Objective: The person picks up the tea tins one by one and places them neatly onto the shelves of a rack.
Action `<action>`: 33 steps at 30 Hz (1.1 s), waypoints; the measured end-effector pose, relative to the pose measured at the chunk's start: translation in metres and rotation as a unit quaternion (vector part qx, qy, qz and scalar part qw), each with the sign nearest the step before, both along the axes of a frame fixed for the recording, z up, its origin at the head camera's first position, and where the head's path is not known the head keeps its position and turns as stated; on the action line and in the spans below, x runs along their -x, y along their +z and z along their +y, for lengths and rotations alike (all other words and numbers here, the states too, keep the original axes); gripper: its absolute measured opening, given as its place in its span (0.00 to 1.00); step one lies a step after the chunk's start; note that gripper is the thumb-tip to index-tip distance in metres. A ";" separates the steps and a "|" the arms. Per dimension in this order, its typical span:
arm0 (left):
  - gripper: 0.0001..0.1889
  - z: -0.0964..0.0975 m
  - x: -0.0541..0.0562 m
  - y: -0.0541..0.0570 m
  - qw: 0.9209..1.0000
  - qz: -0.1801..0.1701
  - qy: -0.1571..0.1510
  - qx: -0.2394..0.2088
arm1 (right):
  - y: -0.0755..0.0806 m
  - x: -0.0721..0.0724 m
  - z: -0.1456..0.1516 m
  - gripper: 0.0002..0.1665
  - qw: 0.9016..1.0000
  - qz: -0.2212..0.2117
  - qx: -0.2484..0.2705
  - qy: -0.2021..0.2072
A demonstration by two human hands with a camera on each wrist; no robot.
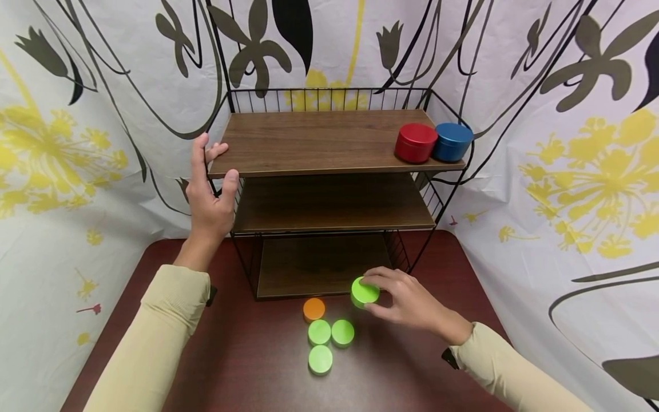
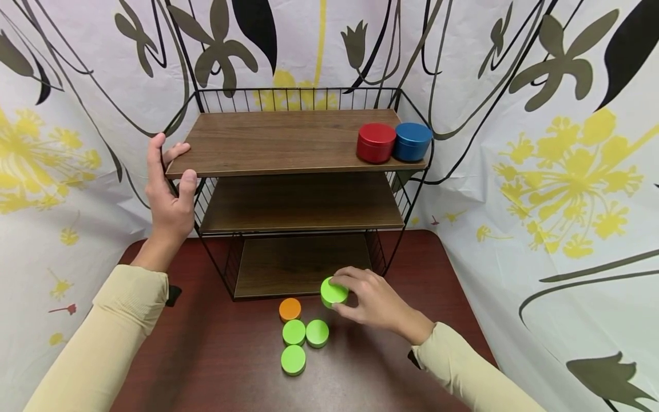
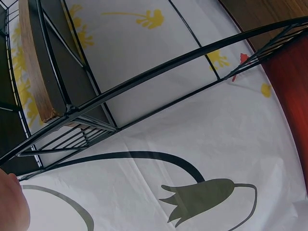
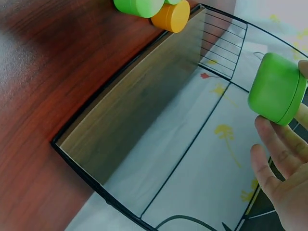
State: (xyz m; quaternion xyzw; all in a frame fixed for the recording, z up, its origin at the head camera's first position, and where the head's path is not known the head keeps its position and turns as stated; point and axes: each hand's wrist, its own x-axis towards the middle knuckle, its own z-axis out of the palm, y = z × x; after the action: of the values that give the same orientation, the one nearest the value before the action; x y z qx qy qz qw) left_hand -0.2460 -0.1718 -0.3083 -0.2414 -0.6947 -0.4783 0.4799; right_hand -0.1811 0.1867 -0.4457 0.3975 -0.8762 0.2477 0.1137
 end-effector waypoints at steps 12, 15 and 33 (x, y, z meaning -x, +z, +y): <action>0.34 -0.001 -0.002 0.001 1.000 -0.004 0.001 0.004 | 0.021 0.001 0.002 0.24 1.000 0.012 -0.002 0.009; 0.34 0.000 -0.002 0.001 1.000 -0.002 0.001 0.004 | 0.027 0.001 0.001 0.24 1.000 0.019 -0.001 0.014; 0.34 0.000 -0.003 0.002 1.000 -0.003 0.001 0.002 | 0.052 -0.003 -0.004 0.24 0.998 0.053 0.006 0.036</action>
State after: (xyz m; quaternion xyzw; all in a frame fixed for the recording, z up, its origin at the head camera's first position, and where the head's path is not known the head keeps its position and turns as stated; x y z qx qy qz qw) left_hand -0.2435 -0.1715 -0.3066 -0.2402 -0.6974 -0.4774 0.4774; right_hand -0.1779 0.1828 -0.3940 0.4408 -0.8526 0.2351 0.1531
